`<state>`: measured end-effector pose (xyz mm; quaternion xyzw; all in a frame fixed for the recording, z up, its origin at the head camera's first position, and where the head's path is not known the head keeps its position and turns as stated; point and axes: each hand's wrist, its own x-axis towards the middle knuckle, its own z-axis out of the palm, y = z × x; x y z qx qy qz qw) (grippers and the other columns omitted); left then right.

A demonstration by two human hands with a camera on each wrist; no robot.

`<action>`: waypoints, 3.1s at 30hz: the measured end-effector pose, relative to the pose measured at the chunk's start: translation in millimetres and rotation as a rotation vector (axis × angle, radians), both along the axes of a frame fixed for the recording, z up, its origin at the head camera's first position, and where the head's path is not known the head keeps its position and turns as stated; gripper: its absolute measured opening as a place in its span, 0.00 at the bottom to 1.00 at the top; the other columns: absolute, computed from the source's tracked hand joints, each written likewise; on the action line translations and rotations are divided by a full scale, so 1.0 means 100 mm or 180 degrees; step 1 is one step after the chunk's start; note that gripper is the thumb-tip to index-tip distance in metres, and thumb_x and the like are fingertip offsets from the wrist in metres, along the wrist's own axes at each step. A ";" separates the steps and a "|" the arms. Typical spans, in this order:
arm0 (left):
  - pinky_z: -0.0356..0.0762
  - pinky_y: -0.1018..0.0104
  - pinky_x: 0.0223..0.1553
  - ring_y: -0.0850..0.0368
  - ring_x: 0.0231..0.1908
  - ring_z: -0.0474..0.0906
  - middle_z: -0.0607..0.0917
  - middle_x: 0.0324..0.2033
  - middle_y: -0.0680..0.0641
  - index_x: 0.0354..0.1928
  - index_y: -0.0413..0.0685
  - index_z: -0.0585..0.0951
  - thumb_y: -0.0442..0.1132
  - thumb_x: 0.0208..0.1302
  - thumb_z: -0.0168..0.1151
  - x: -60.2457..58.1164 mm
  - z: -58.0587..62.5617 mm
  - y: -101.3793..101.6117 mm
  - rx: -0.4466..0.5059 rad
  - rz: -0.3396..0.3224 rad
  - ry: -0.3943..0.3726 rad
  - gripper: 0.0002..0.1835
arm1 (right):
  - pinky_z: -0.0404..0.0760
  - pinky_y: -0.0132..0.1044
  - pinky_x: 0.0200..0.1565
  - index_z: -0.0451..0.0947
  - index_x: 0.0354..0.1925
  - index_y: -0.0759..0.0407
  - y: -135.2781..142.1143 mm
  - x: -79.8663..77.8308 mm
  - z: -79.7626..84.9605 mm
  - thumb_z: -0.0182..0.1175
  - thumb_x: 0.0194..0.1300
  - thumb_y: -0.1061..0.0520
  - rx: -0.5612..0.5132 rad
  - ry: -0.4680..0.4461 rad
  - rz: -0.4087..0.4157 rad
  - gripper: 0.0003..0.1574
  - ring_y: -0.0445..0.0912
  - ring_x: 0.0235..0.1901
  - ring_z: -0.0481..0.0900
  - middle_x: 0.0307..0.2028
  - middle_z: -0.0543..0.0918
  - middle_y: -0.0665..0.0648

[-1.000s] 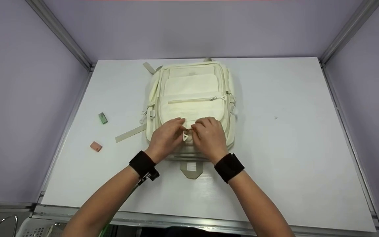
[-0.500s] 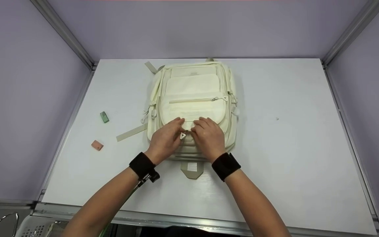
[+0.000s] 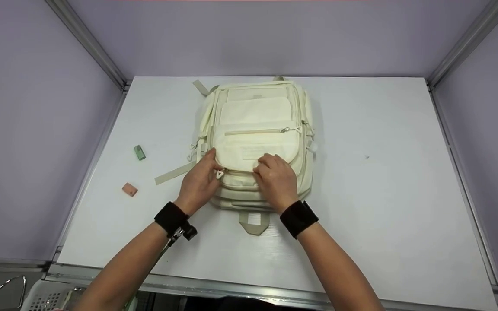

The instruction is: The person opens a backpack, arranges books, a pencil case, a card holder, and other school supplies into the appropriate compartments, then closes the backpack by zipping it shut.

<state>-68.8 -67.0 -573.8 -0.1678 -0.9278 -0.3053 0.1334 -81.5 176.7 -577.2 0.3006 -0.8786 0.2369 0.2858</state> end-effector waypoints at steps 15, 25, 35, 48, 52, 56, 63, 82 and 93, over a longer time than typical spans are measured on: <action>0.78 0.56 0.56 0.49 0.64 0.76 0.73 0.70 0.42 0.45 0.49 0.78 0.31 0.68 0.59 -0.01 -0.06 -0.07 0.0320 0.0184 -0.0480 0.08 | 0.80 0.52 0.52 0.86 0.41 0.60 -0.10 -0.01 0.03 0.72 0.62 0.62 -0.0019 0.0088 0.0112 0.07 0.57 0.47 0.82 0.46 0.83 0.62; 0.76 0.55 0.59 0.48 0.66 0.73 0.72 0.70 0.42 0.46 0.48 0.78 0.31 0.67 0.60 -0.02 -0.05 -0.07 0.0329 0.0230 -0.0469 0.09 | 0.81 0.50 0.45 0.89 0.43 0.60 -0.59 -0.05 0.15 0.71 0.63 0.60 0.0213 0.0139 0.0245 0.09 0.55 0.45 0.82 0.42 0.85 0.57; 0.80 0.55 0.53 0.50 0.59 0.80 0.78 0.65 0.43 0.52 0.47 0.80 0.32 0.68 0.61 -0.04 -0.05 -0.08 0.0323 0.0243 -0.0416 0.12 | 0.76 0.49 0.34 0.89 0.34 0.58 -0.72 -0.09 0.04 0.73 0.61 0.60 0.0384 0.0204 -0.0074 0.02 0.54 0.36 0.78 0.33 0.82 0.56; 0.81 0.56 0.43 0.52 0.58 0.81 0.80 0.64 0.53 0.47 0.50 0.80 0.33 0.70 0.61 -0.12 -0.03 -0.17 0.0403 0.0402 -0.0571 0.07 | 0.76 0.47 0.32 0.87 0.33 0.57 -0.72 -0.11 -0.02 0.73 0.62 0.60 0.0272 0.0321 -0.0094 0.03 0.53 0.33 0.79 0.33 0.82 0.54; 0.80 0.56 0.40 0.51 0.51 0.84 0.84 0.60 0.54 0.48 0.50 0.80 0.33 0.70 0.61 -0.20 -0.03 -0.20 0.0423 0.0525 -0.0613 0.08 | 0.77 0.47 0.32 0.86 0.34 0.57 -0.71 -0.10 -0.02 0.71 0.64 0.60 0.0239 0.0263 -0.0054 0.02 0.54 0.33 0.80 0.33 0.82 0.55; 0.80 0.56 0.41 0.53 0.47 0.85 0.87 0.54 0.54 0.49 0.51 0.81 0.33 0.69 0.61 -0.30 -0.04 -0.24 0.0435 0.0619 -0.0644 0.09 | 0.77 0.47 0.32 0.85 0.35 0.57 -0.71 -0.09 -0.03 0.69 0.67 0.59 0.0258 0.0216 -0.0033 0.03 0.54 0.34 0.79 0.34 0.82 0.55; 0.79 0.57 0.48 0.54 0.49 0.83 0.87 0.46 0.51 0.47 0.51 0.82 0.34 0.69 0.64 -0.40 -0.06 -0.27 0.0343 0.0660 -0.0631 0.08 | 0.76 0.47 0.31 0.85 0.35 0.57 -0.70 -0.09 -0.04 0.69 0.67 0.59 0.0254 0.0237 -0.0007 0.03 0.54 0.33 0.79 0.34 0.82 0.55; 0.78 0.58 0.46 0.54 0.48 0.81 0.85 0.46 0.51 0.50 0.51 0.83 0.39 0.73 0.63 -0.60 -0.03 -0.30 0.0216 0.0704 -0.0649 0.07 | 0.77 0.47 0.33 0.85 0.36 0.56 -0.70 -0.08 -0.02 0.68 0.67 0.58 0.0224 0.0218 -0.0049 0.02 0.53 0.34 0.79 0.34 0.83 0.55; 0.78 0.57 0.45 0.53 0.46 0.80 0.83 0.46 0.50 0.51 0.52 0.82 0.40 0.77 0.58 -0.90 0.00 -0.36 0.0256 0.1015 -0.0799 0.07 | 0.76 0.44 0.29 0.84 0.33 0.56 -0.82 0.01 -0.09 0.70 0.64 0.60 0.0156 0.0389 0.0015 0.04 0.52 0.31 0.79 0.31 0.83 0.53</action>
